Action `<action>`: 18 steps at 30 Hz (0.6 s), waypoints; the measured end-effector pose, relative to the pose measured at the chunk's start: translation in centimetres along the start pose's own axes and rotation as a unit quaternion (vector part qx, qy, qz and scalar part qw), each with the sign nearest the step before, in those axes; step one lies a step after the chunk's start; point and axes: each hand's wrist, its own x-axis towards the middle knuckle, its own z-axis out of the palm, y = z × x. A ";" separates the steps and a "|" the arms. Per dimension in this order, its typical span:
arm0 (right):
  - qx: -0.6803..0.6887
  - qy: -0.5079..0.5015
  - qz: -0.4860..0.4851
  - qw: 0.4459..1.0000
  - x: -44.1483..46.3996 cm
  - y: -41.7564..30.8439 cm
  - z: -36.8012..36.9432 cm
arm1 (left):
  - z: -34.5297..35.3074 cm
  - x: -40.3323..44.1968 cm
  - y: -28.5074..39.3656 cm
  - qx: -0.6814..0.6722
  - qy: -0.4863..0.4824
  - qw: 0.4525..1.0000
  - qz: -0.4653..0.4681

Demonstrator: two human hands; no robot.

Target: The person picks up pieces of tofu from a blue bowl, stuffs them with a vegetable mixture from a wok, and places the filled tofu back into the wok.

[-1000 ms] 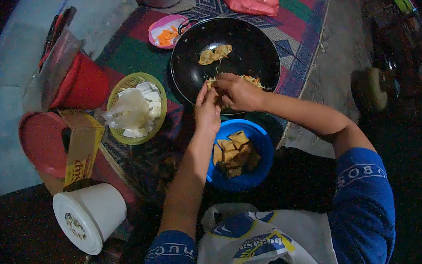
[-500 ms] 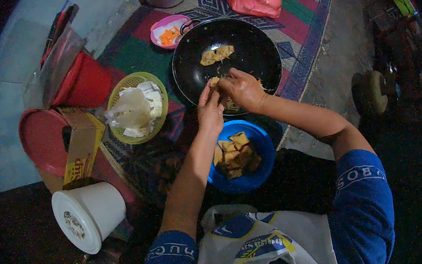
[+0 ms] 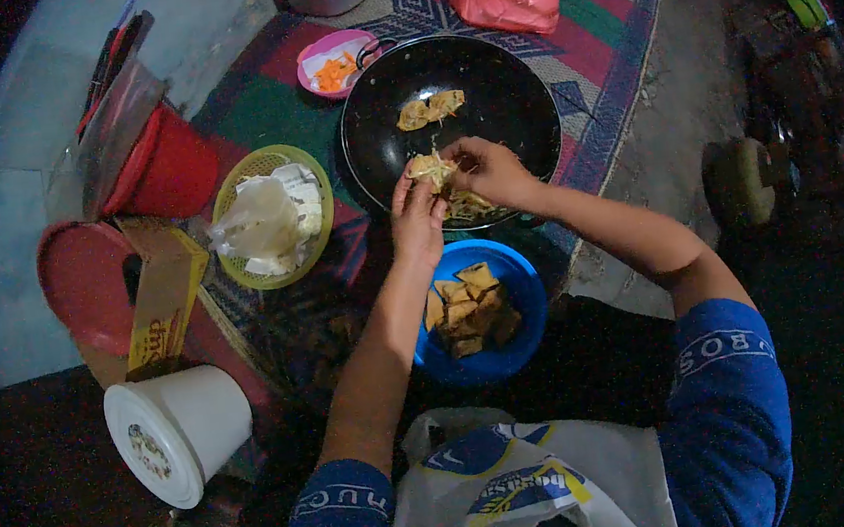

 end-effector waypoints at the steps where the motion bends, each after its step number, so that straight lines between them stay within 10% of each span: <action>1: 0.000 -0.001 0.000 1.000 -0.1 -0.2 0.0 | 0.1 -0.1 0.0 0.011 0.002 1.000 0.004; 3: -0.127 0.028 -0.142 0.981 -0.2 -0.7 0.0 | 0.3 -0.2 -0.2 0.021 0.004 1.000 0.006; 18: -0.260 -0.027 -0.185 0.947 1.5 -0.4 0.6 | -0.6 -0.2 0.0 0.066 -0.026 0.997 0.009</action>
